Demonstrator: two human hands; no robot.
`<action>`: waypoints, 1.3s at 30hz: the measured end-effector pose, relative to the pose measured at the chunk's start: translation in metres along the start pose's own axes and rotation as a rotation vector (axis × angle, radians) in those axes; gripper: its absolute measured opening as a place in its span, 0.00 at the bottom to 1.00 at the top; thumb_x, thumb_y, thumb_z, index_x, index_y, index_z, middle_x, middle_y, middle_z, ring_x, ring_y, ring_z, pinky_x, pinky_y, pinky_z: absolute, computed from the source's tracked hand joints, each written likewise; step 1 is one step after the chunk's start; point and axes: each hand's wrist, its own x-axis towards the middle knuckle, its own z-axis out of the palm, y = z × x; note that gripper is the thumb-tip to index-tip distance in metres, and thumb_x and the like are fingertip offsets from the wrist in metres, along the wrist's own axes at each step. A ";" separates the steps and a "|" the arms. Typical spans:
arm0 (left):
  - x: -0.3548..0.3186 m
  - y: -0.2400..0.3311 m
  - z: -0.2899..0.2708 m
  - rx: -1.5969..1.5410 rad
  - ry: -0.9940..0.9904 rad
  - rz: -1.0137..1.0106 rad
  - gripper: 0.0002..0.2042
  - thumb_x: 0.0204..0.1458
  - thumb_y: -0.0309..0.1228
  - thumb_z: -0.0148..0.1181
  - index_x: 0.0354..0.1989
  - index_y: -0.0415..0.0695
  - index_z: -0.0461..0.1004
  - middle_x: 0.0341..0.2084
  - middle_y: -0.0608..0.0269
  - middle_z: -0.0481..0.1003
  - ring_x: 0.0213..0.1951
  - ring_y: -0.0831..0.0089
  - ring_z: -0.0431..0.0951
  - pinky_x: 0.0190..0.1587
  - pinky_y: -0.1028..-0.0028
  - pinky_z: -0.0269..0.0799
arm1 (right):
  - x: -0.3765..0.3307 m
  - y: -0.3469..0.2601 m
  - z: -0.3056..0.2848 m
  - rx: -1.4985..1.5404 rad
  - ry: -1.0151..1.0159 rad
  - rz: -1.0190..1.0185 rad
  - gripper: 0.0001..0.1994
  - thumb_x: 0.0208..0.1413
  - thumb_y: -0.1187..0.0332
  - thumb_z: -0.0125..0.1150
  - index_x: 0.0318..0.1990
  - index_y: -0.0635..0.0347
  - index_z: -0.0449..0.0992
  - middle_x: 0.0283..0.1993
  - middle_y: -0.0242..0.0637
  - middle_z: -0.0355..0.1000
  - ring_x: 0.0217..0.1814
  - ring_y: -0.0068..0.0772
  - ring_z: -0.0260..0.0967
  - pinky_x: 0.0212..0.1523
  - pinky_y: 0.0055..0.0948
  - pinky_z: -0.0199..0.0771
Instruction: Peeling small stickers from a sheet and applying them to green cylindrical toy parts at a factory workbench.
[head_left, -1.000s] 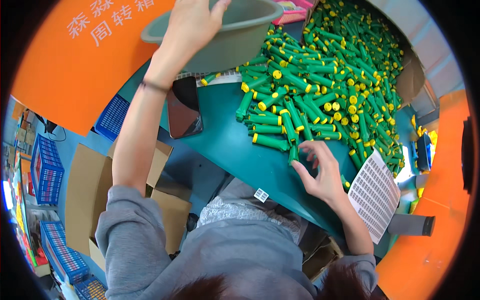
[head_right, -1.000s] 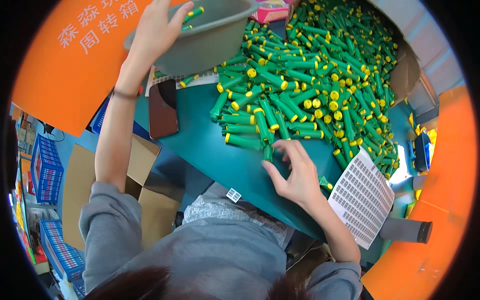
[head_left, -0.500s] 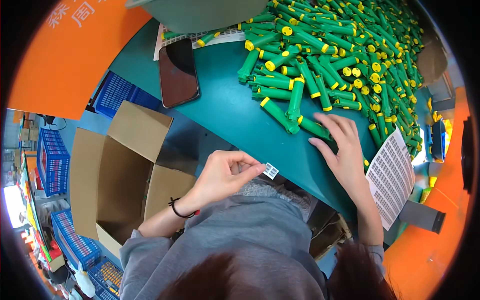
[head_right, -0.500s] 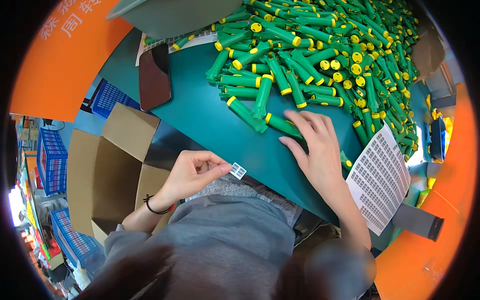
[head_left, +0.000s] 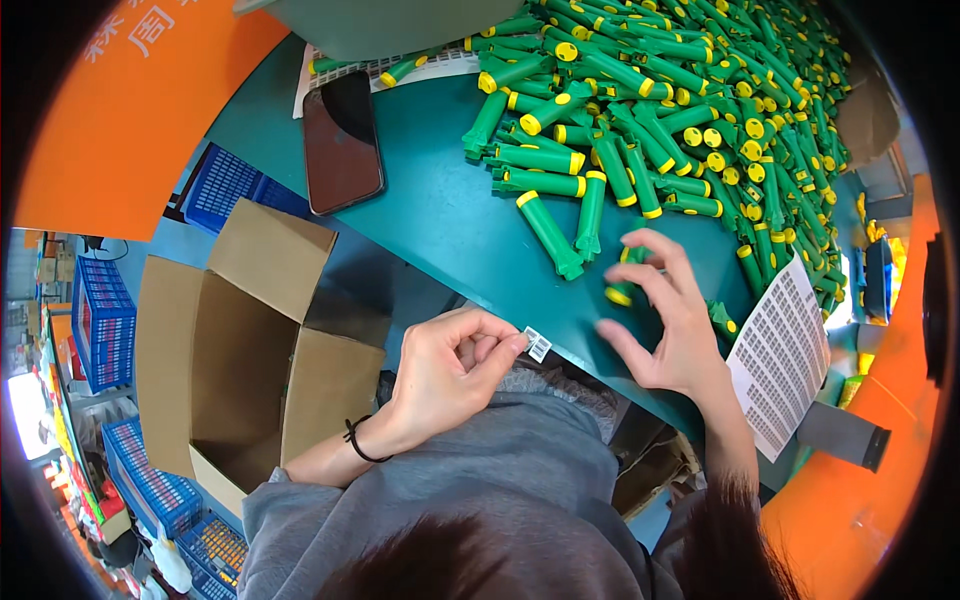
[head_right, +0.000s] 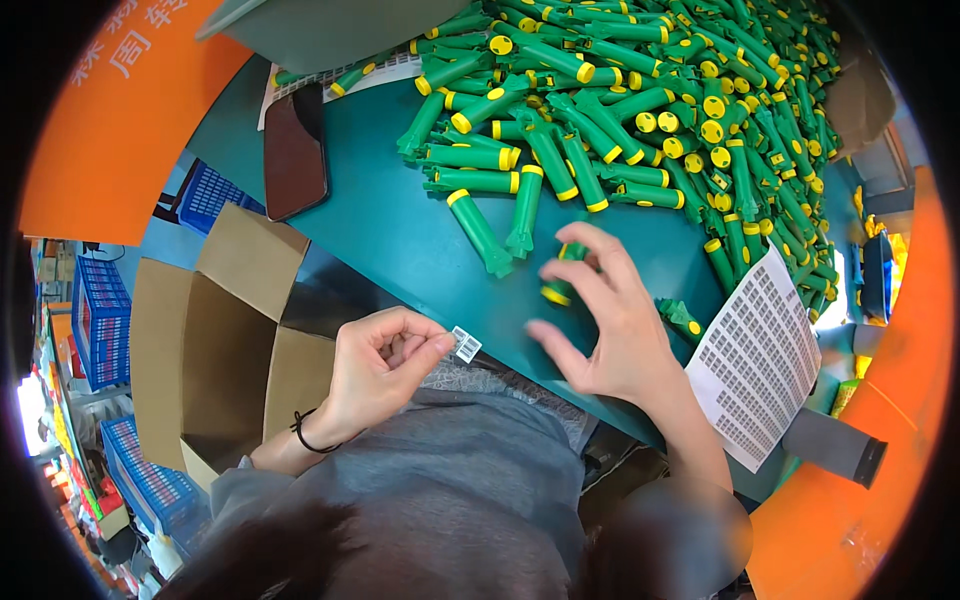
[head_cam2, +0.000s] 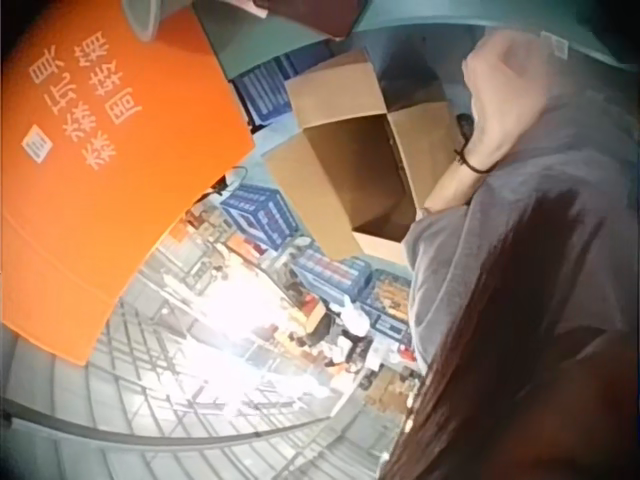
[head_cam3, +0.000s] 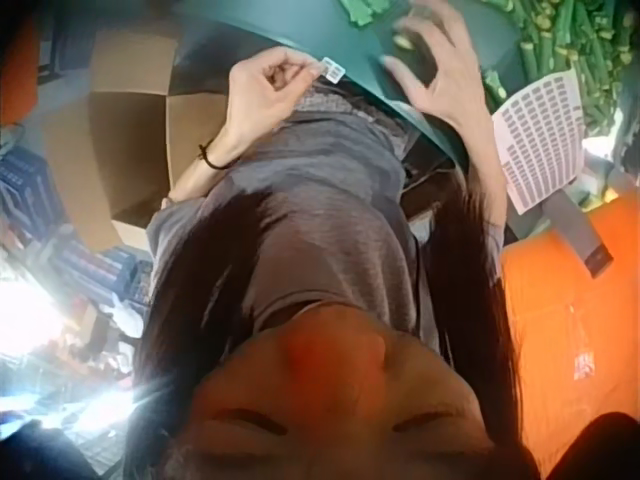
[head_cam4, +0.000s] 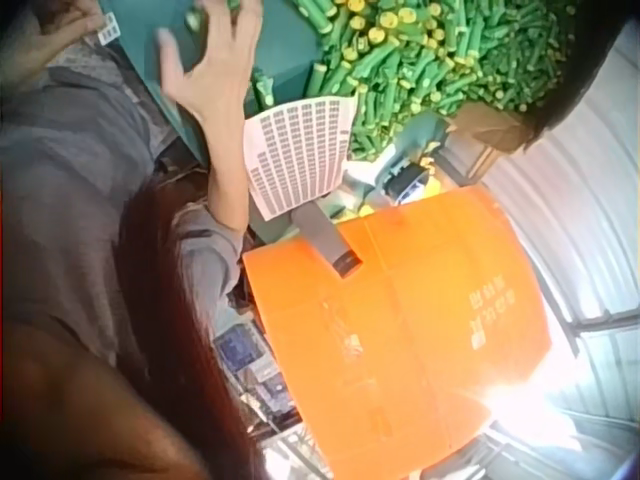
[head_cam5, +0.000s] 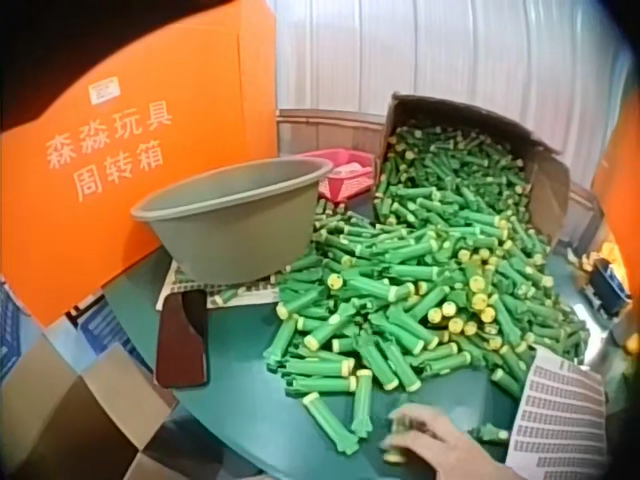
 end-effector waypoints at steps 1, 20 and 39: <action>0.000 0.002 0.001 0.057 0.014 0.036 0.03 0.53 0.22 0.64 0.30 0.37 0.78 0.16 0.79 0.66 0.19 0.94 0.56 0.21 0.86 0.50 | -0.003 0.001 0.002 -0.003 -0.001 0.003 0.17 0.44 0.78 0.67 0.44 0.61 0.73 0.53 0.41 0.64 0.45 0.40 0.67 0.43 0.31 0.73; 0.047 0.052 0.007 0.185 -0.214 0.510 0.24 0.44 0.23 0.70 0.53 0.40 0.72 0.49 0.58 0.76 0.49 0.72 0.76 0.50 0.71 0.73 | -0.019 0.010 0.015 0.098 0.177 -0.095 0.18 0.44 0.80 0.71 0.44 0.62 0.75 0.49 0.41 0.70 0.43 0.33 0.72 0.42 0.26 0.75; 0.066 0.070 0.011 0.107 -0.454 0.477 0.03 0.53 0.24 0.62 0.33 0.40 0.74 0.37 0.62 0.75 0.44 0.69 0.73 0.49 0.70 0.65 | -0.029 0.013 0.017 1.035 0.154 0.260 0.19 0.53 0.84 0.61 0.54 0.72 0.68 0.54 0.43 0.68 0.57 0.33 0.69 0.58 0.31 0.73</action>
